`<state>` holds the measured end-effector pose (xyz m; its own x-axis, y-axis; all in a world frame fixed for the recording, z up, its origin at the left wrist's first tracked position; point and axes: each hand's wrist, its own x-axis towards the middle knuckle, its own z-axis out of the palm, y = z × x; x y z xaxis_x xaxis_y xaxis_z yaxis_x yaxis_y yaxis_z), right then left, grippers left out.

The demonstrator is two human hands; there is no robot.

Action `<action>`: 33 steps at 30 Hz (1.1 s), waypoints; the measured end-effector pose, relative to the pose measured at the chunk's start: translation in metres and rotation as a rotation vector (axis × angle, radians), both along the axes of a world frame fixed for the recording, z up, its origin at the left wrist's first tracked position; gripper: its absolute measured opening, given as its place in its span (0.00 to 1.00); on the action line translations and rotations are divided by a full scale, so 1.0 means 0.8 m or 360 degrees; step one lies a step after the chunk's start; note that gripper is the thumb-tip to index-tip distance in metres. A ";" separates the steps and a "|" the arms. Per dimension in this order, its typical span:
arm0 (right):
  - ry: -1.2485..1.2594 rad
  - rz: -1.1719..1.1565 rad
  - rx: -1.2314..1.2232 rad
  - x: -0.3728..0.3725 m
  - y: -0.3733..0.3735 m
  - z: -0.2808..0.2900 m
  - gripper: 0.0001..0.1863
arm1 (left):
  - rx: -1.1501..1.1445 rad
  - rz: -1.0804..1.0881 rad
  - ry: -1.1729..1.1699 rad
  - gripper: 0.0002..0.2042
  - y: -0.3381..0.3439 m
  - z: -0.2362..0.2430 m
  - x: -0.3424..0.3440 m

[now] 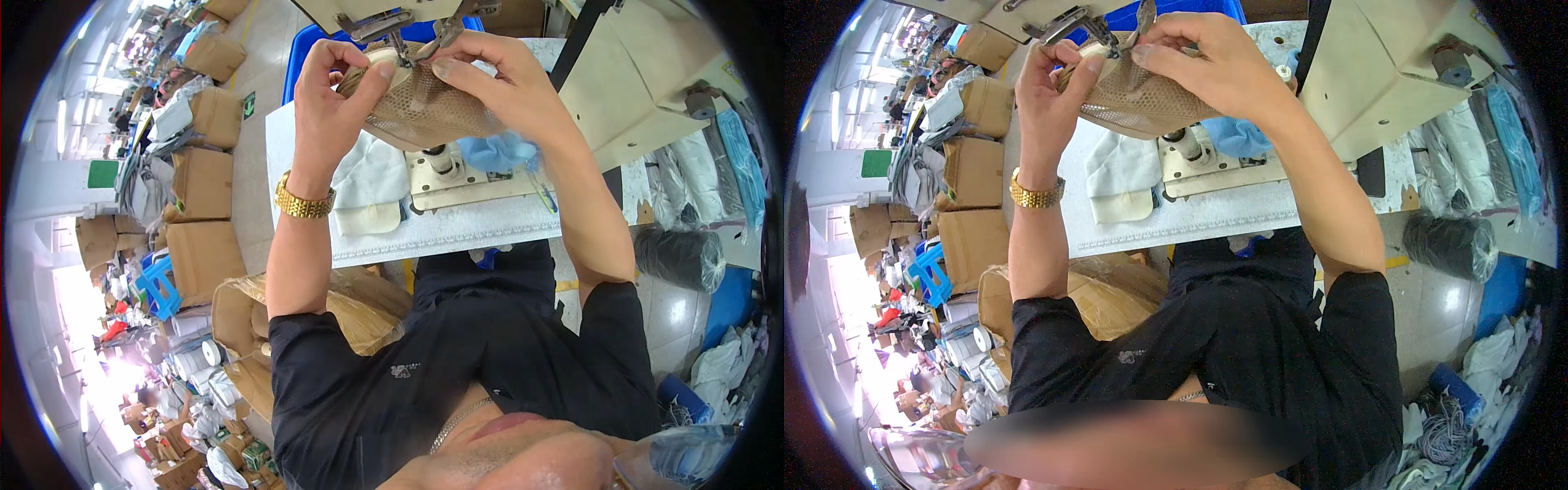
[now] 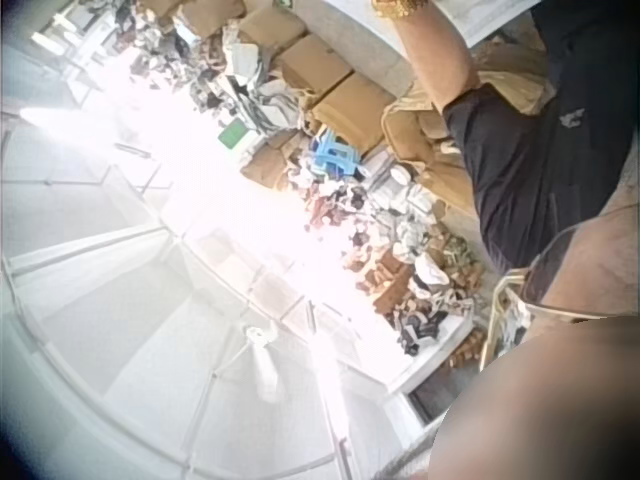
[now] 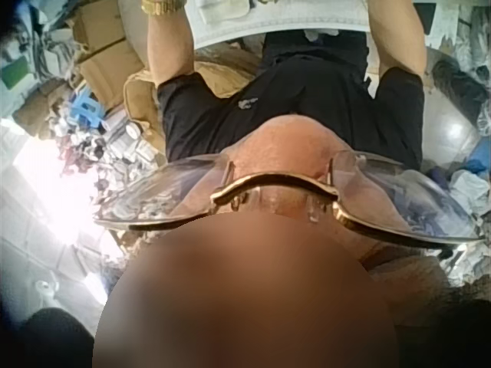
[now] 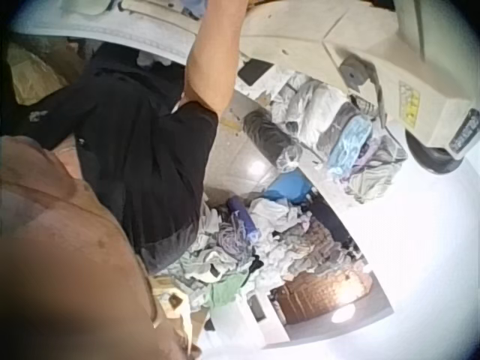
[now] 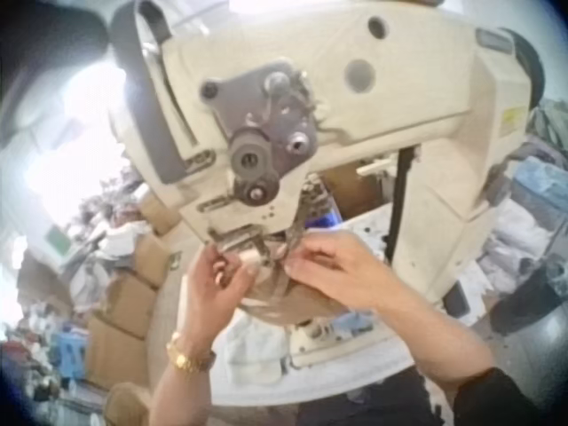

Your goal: Sewing leather and mesh pieces together using an industrial sewing machine to assemble shoe uppers.

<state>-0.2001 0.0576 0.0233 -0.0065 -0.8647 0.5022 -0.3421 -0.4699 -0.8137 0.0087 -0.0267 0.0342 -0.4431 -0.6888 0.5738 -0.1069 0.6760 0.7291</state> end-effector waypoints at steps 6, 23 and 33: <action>-0.0101 -0.0255 -0.0055 0.028 0.010 -0.007 0.15 | -0.0098 0.0074 0.0013 0.13 0.000 -0.002 -0.003; -0.0022 -0.0269 -0.0129 0.017 -0.006 -0.019 0.12 | -0.0018 0.0308 -0.0040 0.13 0.014 -0.001 -0.013; 0.0062 -0.0258 -0.0268 0.010 -0.017 -0.023 0.10 | -0.0096 0.0459 -0.0016 0.12 0.033 -0.003 -0.021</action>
<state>-0.1919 0.0439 0.0048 -0.1160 -0.7579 0.6420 -0.4538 -0.5345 -0.7130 -0.0079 -0.0003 0.0314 -0.2396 -0.7519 0.6142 -0.3081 0.6588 0.6863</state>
